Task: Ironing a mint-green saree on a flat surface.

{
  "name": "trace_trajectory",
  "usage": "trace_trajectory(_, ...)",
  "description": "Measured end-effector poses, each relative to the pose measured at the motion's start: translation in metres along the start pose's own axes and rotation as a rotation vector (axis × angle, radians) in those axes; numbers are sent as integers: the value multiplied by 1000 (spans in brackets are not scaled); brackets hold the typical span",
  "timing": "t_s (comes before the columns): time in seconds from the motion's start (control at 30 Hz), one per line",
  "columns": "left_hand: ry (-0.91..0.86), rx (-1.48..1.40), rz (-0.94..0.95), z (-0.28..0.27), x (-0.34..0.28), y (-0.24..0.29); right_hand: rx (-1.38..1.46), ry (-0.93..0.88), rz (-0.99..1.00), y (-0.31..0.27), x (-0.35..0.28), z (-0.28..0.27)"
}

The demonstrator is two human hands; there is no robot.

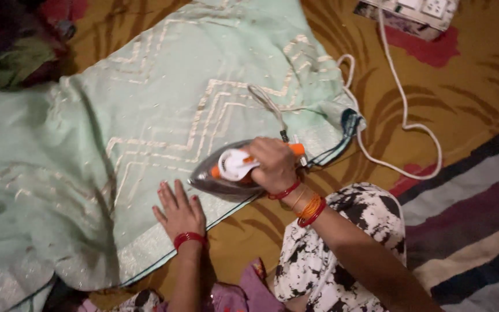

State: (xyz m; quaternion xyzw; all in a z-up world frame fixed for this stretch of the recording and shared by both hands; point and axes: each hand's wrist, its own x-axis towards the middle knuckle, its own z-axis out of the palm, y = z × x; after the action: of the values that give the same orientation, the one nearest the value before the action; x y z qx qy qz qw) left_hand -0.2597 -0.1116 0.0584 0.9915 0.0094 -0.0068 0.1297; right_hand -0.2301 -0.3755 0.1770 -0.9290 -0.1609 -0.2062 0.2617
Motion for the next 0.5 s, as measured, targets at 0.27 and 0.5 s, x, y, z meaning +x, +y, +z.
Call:
trace_trajectory(0.27, 44, 8, 0, 5, 1, 2, 1015, 971, 889, 91, 9, -61)
trace_trajectory(0.5, 67, 32, 34, 10, -1, 0, 1071, 1280, 687, 183, -22, -126)
